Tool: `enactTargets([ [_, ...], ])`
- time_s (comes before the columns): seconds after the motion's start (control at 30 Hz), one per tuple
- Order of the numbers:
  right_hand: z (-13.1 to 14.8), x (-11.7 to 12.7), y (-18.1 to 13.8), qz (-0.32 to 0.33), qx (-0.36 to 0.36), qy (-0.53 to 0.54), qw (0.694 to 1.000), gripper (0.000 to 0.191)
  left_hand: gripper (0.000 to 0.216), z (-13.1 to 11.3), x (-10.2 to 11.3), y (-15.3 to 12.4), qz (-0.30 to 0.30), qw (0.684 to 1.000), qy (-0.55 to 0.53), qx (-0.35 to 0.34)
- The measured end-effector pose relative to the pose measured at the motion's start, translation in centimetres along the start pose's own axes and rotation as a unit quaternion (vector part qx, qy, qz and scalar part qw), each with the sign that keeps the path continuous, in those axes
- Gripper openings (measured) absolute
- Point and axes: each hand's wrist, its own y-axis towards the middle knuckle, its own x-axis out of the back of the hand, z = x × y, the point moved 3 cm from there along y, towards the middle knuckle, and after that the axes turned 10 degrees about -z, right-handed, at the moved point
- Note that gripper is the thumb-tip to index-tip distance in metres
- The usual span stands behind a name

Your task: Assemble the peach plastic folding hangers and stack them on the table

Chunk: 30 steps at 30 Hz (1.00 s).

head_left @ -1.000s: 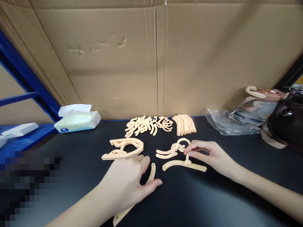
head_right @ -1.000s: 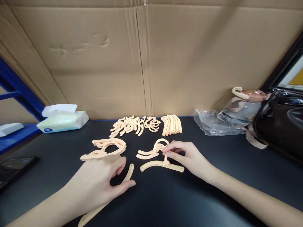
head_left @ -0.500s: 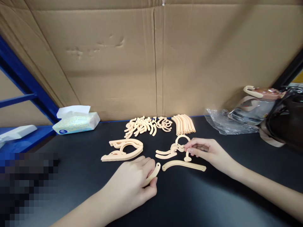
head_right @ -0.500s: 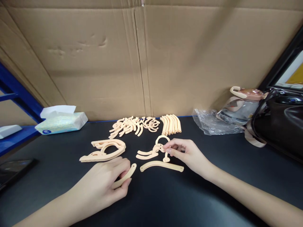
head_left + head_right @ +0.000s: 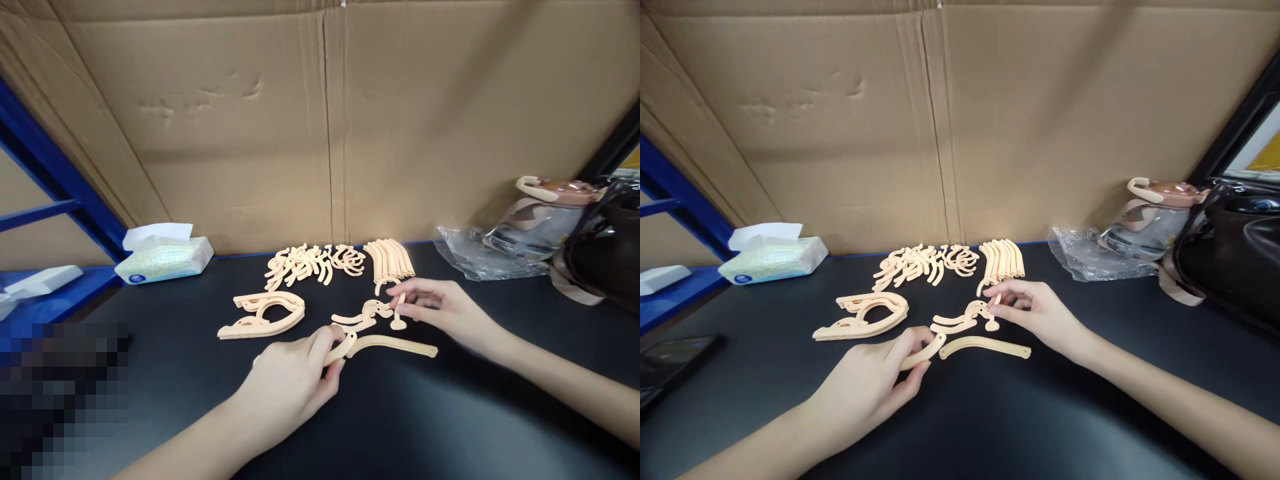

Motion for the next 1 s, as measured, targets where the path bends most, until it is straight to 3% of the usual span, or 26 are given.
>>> enactTargets([
  [0.2,1.1,-1.1,1.4,0.025,-0.031,0.104,0.994,0.026,0.012,0.2,0.6,0.4,-0.08,0.993,-0.056,-0.067],
  [0.5,0.7,-3.1,0.7,0.061,-0.098,0.26,0.959,0.023,0.019,-0.5,-0.2,0.6,-0.058,0.992,-0.029,-0.112],
  [1.0,0.9,-3.1,0.1,0.082,-0.134,0.273,0.949,0.02,0.019,-0.5,-0.2,0.8,-0.046,0.994,-0.026,-0.098],
])
